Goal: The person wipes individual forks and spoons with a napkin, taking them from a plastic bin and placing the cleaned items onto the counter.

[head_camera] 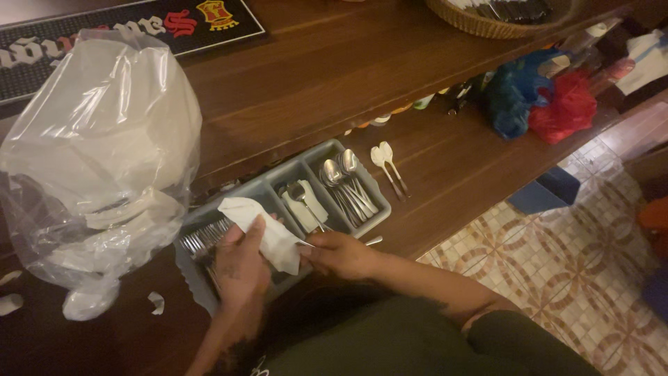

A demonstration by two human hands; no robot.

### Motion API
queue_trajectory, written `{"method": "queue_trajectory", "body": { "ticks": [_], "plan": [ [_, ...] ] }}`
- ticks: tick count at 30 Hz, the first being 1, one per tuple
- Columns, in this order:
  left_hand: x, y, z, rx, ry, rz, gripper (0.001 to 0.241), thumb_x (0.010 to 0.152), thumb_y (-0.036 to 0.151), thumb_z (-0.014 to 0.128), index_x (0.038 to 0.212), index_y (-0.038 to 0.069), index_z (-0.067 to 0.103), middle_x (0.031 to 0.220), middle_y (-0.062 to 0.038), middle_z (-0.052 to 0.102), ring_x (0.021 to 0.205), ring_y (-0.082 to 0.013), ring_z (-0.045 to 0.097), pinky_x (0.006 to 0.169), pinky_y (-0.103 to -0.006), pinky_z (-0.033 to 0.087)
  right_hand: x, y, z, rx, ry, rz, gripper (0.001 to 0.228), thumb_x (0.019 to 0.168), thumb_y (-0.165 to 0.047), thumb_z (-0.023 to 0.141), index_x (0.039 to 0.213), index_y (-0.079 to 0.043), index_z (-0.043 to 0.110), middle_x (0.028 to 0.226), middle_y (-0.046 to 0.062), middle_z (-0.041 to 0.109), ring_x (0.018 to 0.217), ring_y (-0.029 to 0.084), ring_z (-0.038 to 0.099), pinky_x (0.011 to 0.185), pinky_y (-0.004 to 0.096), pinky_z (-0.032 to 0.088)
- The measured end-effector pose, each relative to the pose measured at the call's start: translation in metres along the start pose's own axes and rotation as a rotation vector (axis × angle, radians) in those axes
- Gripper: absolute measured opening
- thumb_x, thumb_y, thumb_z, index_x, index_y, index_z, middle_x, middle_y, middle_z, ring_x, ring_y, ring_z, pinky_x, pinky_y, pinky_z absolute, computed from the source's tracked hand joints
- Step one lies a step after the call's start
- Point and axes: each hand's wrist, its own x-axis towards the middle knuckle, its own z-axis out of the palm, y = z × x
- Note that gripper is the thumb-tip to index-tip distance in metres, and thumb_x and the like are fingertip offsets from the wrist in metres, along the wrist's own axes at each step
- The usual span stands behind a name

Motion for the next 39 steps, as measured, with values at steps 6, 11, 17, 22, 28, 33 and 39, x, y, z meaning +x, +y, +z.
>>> {"method": "queue_trajectory", "body": {
  "ticks": [6,11,17,22,28,33,39],
  "plan": [
    [-0.003,-0.001,0.008,0.037,0.033,0.005,0.024,0.098,0.015,0.065,0.112,-0.003,0.070,0.102,-0.014,0.075,0.085,-0.0218,0.070,0.078,-0.0345,0.056,-0.003,0.011,0.007,0.196,0.037,0.184,0.038,0.109,-0.037,0.054,0.090,-0.006,0.062,0.070,-0.001,0.054,0.063,0.011,0.051,0.056,0.027,0.042],
    [-0.008,0.004,0.006,0.306,0.047,0.055,0.026,0.098,0.018,0.063,0.113,-0.002,0.072,0.102,-0.010,0.075,0.088,-0.0183,0.069,0.080,-0.0309,0.054,0.002,0.033,0.016,0.363,0.075,0.194,0.030,0.107,-0.036,0.054,0.098,-0.010,0.066,0.071,-0.002,0.055,0.061,0.011,0.051,0.055,0.026,0.042],
    [0.001,0.001,-0.010,0.107,-0.116,-0.077,0.030,0.097,0.011,0.057,0.122,-0.002,0.064,0.105,-0.013,0.073,0.088,-0.0232,0.070,0.077,-0.0366,0.057,0.008,0.042,0.020,0.531,0.073,0.188,0.027,0.108,-0.032,0.055,0.099,-0.008,0.063,0.073,-0.001,0.054,0.061,0.011,0.051,0.055,0.026,0.043],
    [0.009,-0.003,-0.021,0.130,-0.061,-0.109,0.030,0.096,0.004,0.053,0.125,-0.004,0.058,0.113,-0.018,0.071,0.093,-0.0276,0.069,0.081,-0.0406,0.056,0.014,0.047,0.015,0.518,0.063,0.275,0.029,0.105,-0.037,0.053,0.098,-0.011,0.062,0.073,-0.001,0.053,0.062,0.012,0.052,0.057,0.028,0.050],
    [0.026,-0.013,-0.038,-0.391,-0.142,-0.193,0.034,0.091,0.001,0.056,0.122,-0.012,0.054,0.124,-0.023,0.064,0.116,-0.0353,0.066,0.107,-0.0496,0.052,0.029,0.059,0.012,0.533,-0.012,0.140,0.024,0.107,-0.034,0.052,0.102,-0.012,0.056,0.077,-0.002,0.051,0.065,0.012,0.053,0.058,0.029,0.052],
    [0.032,-0.027,-0.038,-0.098,-0.080,-0.153,0.040,0.092,-0.003,0.056,0.130,-0.014,0.054,0.126,-0.027,0.065,0.117,-0.0362,0.065,0.107,-0.0463,0.051,0.029,0.041,0.007,0.326,0.003,0.082,0.019,0.106,-0.029,0.054,0.105,-0.010,0.057,0.075,0.000,0.053,0.062,0.012,0.053,0.056,0.028,0.049],
    [0.039,-0.015,-0.033,-0.023,-0.037,-0.271,0.034,0.092,-0.006,0.053,0.125,-0.014,0.054,0.123,-0.028,0.066,0.116,-0.0377,0.067,0.105,-0.0455,0.052,0.032,0.034,0.013,0.011,0.237,-0.277,0.022,0.104,-0.023,0.066,0.092,-0.005,0.061,0.075,0.000,0.057,0.066,0.012,0.056,0.055,0.029,0.047]
  ]
}}
